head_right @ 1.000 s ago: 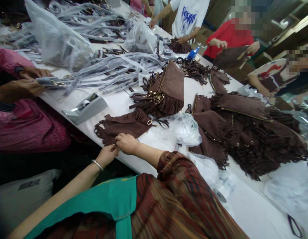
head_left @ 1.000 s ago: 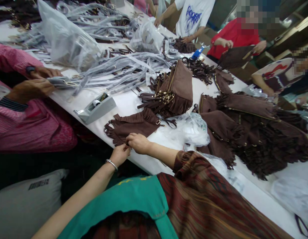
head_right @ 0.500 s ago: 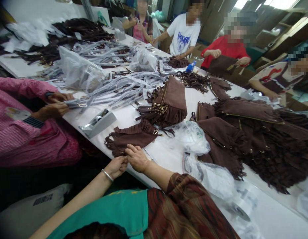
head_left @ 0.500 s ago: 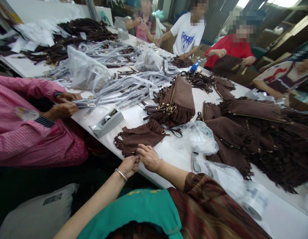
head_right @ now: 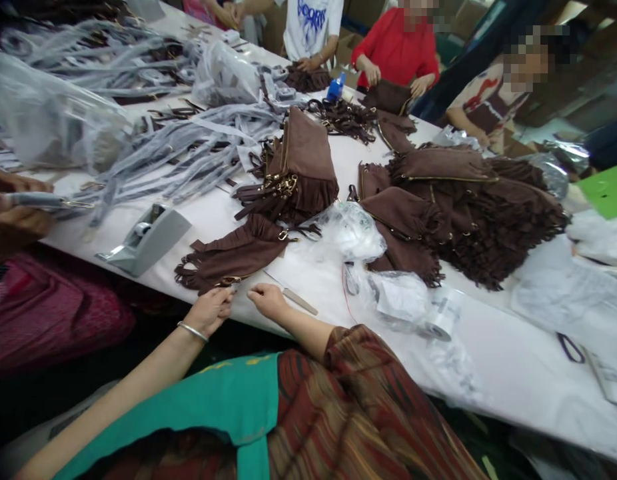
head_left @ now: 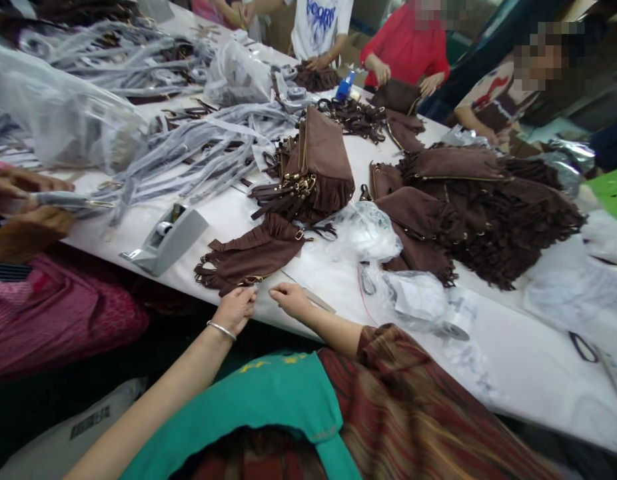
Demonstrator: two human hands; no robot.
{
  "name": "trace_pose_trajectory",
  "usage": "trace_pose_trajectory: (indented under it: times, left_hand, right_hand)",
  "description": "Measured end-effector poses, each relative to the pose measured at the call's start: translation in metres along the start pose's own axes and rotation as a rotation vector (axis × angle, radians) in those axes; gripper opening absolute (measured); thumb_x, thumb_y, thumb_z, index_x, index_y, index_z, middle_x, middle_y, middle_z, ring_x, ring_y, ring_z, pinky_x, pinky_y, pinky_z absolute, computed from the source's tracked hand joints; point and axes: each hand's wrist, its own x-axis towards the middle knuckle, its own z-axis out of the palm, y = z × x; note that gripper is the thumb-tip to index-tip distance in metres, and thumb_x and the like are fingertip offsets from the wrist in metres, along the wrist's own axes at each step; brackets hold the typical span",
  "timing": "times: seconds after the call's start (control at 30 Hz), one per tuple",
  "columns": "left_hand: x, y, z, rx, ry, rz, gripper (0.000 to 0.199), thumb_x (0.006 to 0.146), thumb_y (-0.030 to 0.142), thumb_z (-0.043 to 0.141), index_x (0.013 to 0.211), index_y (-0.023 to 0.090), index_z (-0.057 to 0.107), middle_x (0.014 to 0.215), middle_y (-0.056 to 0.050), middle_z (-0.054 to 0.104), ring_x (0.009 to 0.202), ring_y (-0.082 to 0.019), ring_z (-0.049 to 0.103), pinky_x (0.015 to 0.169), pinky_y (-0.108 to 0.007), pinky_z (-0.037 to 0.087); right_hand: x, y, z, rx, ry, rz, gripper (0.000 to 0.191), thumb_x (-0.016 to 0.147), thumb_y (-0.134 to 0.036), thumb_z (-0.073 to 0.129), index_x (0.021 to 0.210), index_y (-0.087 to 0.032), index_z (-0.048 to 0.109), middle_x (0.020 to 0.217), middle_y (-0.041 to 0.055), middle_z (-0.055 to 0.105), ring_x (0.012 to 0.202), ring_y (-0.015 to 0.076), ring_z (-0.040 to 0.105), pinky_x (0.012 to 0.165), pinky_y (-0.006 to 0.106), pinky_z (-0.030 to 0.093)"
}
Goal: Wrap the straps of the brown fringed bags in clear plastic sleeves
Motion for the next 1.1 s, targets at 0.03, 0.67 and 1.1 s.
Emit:
trace_pose_trajectory:
  times: [0.03,0.67,1.1]
  left_hand:
    - [-0.001,-0.002,0.000,0.013,0.007,0.010,0.033,0.059,0.026,0.081,0.067,0.014,0.052,0.055,0.005,0.050,0.038,-0.001,0.033,0.035,-0.013,0.020]
    - [-0.002,0.029,-0.014,-0.109,-0.247,-0.513,0.022,0.096,0.021,0.042,0.075,0.014,0.048,0.050,0.009,0.031,0.032,-0.002,0.026,0.031,-0.011,0.019]
    - [0.002,0.034,-0.028,-0.244,-0.337,-0.682,0.018,0.096,0.024,0.045,0.080,0.015,0.047,0.051,0.009,0.030,0.032,-0.002,0.030,0.030,-0.010,0.023]
  right_hand:
    - [0.003,-0.003,0.004,0.135,-0.037,0.121,0.024,0.089,-0.035,0.057,0.083,-0.016,0.070,0.071,0.0023,0.064,0.062,0.0124,0.055,0.060,0.025,0.043]
    - [0.023,-0.015,0.044,1.118,-0.158,0.225,0.025,0.063,-0.029,0.078,0.075,-0.011,0.064,0.066,-0.0001,0.063,0.048,0.0041,0.036,0.048,0.021,0.024]
    - [0.034,-0.007,0.048,1.232,-0.409,0.347,0.022,0.069,-0.021,0.076,0.077,-0.012,0.058,0.069,-0.0005,0.060,0.048,0.0027,0.033,0.046,0.017,0.022]
